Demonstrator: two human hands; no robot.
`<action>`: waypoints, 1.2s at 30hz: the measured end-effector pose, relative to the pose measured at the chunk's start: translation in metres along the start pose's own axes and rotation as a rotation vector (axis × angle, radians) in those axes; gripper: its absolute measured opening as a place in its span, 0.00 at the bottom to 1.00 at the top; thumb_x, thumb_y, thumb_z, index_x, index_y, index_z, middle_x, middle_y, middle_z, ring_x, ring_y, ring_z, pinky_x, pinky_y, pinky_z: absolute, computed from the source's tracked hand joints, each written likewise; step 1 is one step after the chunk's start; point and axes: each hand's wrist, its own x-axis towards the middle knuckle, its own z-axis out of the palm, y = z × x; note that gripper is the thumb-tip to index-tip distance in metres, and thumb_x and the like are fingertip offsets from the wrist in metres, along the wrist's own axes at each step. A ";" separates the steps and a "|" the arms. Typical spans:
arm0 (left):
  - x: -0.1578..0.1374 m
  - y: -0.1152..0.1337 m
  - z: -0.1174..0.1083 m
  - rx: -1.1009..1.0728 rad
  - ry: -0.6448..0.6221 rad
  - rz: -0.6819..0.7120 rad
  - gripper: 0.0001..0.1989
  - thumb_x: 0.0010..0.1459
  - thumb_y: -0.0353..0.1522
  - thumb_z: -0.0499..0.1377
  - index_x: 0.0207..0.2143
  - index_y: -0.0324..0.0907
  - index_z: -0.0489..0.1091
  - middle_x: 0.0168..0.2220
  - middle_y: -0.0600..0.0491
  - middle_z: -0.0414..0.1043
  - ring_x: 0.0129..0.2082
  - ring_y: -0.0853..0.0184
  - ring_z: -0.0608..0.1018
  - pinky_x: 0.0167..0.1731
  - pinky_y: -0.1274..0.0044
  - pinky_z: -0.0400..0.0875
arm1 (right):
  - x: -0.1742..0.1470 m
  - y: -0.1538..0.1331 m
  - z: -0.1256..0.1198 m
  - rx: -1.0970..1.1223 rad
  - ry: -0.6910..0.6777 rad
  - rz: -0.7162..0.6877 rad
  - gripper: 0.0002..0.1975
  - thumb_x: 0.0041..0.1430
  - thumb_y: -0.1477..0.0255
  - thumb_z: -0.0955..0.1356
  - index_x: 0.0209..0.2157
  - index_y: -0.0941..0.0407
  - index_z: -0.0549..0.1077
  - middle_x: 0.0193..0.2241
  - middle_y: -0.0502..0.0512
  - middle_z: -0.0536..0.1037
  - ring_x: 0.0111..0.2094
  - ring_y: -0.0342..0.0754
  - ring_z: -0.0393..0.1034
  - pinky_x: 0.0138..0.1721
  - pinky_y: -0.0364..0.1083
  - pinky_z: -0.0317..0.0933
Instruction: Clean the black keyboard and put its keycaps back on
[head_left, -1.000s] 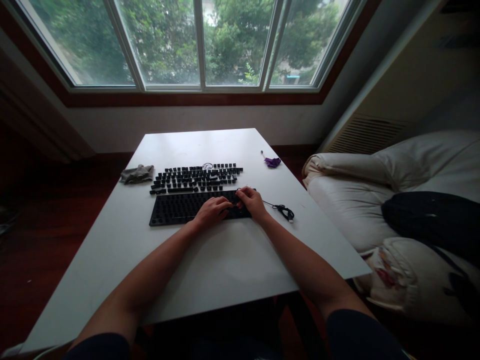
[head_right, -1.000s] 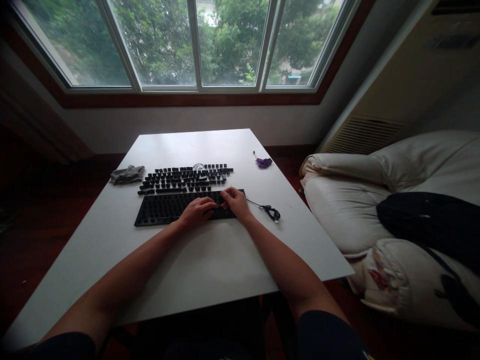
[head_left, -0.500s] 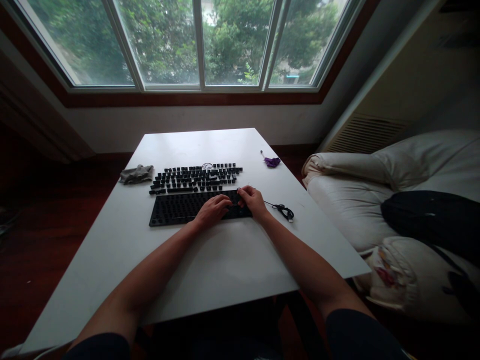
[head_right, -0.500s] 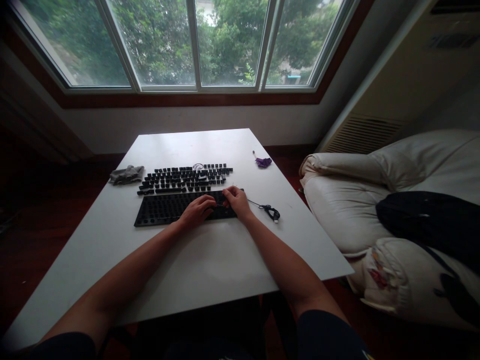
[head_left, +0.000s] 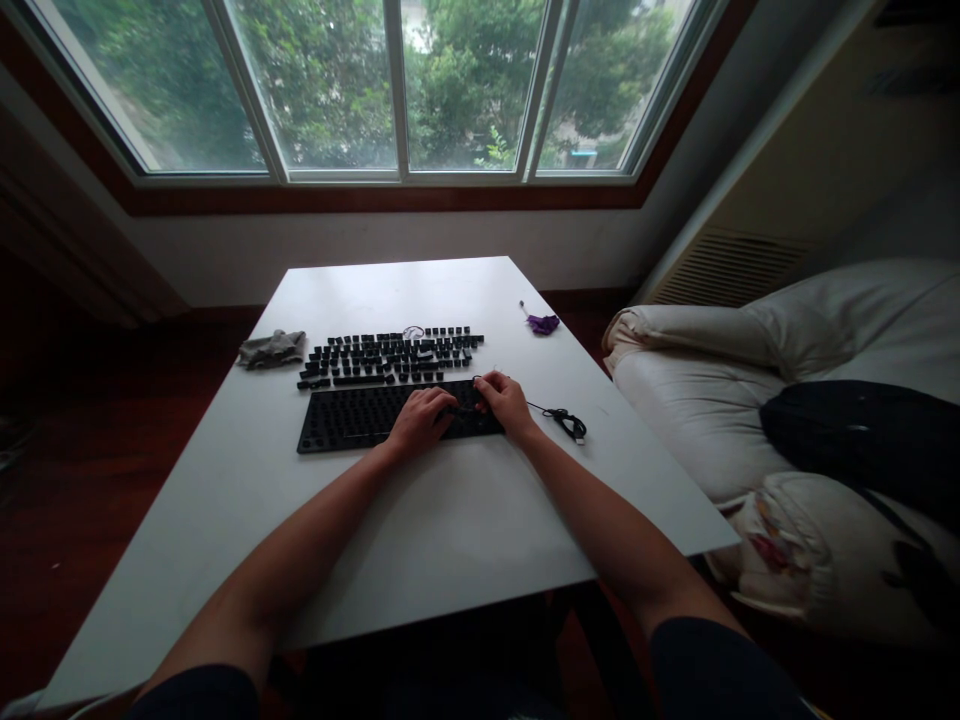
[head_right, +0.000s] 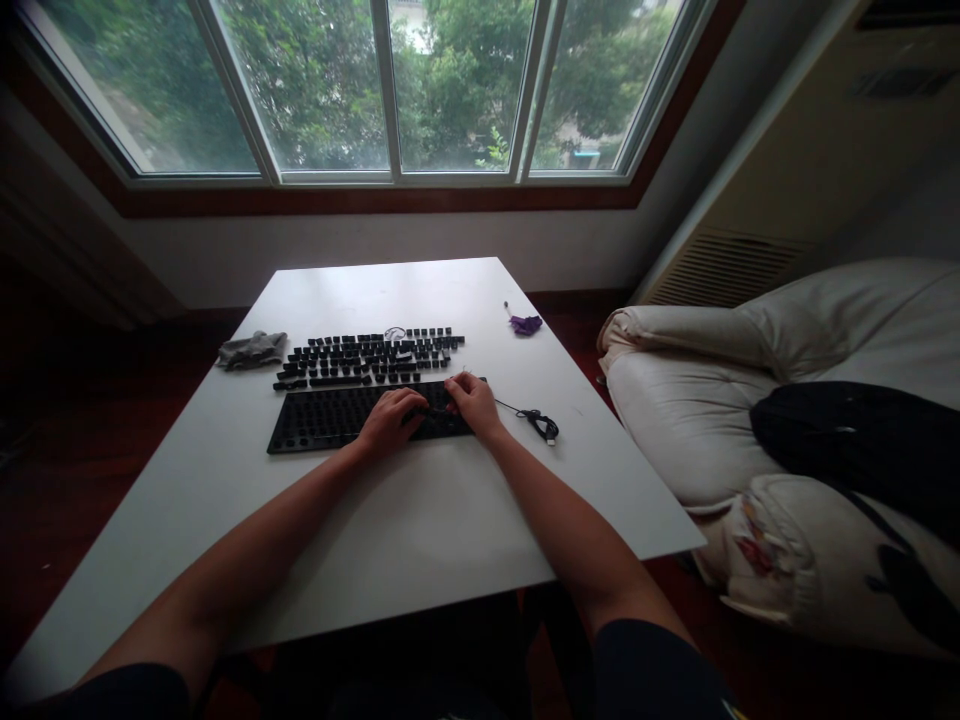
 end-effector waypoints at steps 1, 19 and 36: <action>0.000 0.000 0.000 -0.013 0.001 -0.012 0.12 0.61 0.28 0.60 0.47 0.46 0.72 0.46 0.50 0.75 0.49 0.59 0.76 0.54 0.63 0.67 | 0.001 0.000 -0.001 0.004 -0.004 0.004 0.21 0.55 0.49 0.71 0.31 0.54 0.72 0.23 0.49 0.76 0.19 0.46 0.71 0.19 0.44 0.63; 0.003 -0.003 0.002 -0.195 0.032 -0.127 0.11 0.59 0.30 0.62 0.45 0.45 0.73 0.42 0.51 0.75 0.43 0.61 0.77 0.47 0.68 0.72 | 0.008 0.004 -0.007 0.053 -0.064 0.108 0.18 0.55 0.54 0.72 0.32 0.56 0.72 0.22 0.49 0.76 0.19 0.44 0.70 0.17 0.41 0.63; 0.043 -0.022 0.003 -0.126 0.211 -0.202 0.11 0.61 0.29 0.61 0.46 0.45 0.76 0.43 0.51 0.76 0.45 0.62 0.76 0.48 0.70 0.71 | 0.010 0.010 -0.009 0.061 -0.049 0.103 0.15 0.57 0.58 0.71 0.32 0.56 0.71 0.22 0.48 0.75 0.19 0.44 0.71 0.17 0.41 0.63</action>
